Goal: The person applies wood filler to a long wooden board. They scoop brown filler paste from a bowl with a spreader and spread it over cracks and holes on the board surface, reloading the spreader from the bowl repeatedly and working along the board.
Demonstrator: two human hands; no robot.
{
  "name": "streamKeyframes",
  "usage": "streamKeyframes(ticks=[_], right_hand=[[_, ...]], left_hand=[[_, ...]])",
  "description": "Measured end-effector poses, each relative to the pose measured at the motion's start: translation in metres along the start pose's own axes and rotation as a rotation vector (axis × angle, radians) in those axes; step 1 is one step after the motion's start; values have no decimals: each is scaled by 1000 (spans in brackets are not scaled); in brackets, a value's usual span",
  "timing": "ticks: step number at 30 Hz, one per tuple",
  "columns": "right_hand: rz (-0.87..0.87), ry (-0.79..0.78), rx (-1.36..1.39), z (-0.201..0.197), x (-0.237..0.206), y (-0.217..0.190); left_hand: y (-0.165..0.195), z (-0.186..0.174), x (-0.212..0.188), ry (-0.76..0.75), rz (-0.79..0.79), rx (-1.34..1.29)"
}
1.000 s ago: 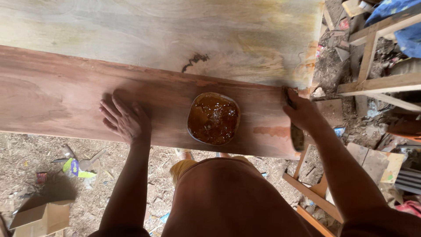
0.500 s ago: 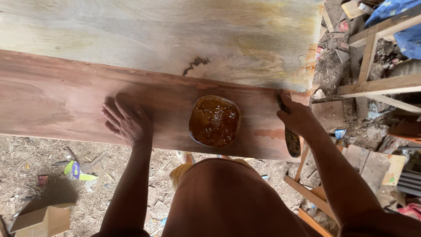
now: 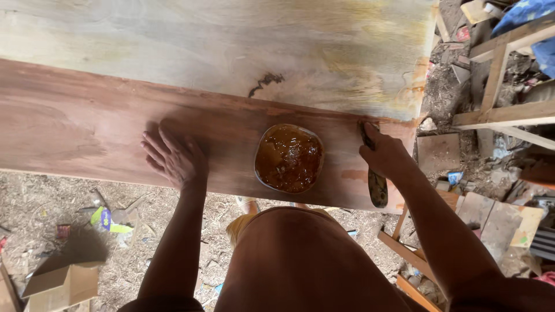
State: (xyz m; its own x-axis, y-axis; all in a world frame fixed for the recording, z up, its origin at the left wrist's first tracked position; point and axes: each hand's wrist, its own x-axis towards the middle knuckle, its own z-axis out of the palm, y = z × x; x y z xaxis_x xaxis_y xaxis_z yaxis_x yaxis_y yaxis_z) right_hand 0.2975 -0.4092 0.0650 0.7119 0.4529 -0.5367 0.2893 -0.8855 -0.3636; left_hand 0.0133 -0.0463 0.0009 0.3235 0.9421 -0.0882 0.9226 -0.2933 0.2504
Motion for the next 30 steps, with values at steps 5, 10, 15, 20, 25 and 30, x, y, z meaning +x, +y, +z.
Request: streamKeyframes(ticks=[5, 10, 15, 20, 25, 30], right_hand=[[6, 41, 50, 10, 1, -2], [3, -25, 39, 7, 3, -8], [-10, 2, -2, 8, -3, -21], [-47, 43, 11, 10, -4, -30], [-64, 6, -61, 15, -3, -36], [-13, 18, 52, 14, -1, -39]], left_hand=[[-3, 1, -1, -21, -16, -12], [1, 1, 1, 8, 12, 7], [3, -2, 0, -16, -3, -20], [4, -1, 0, -10, -20, -26], [2, 3, 2, -22, -2, 3], [1, 5, 2, 6, 15, 16]])
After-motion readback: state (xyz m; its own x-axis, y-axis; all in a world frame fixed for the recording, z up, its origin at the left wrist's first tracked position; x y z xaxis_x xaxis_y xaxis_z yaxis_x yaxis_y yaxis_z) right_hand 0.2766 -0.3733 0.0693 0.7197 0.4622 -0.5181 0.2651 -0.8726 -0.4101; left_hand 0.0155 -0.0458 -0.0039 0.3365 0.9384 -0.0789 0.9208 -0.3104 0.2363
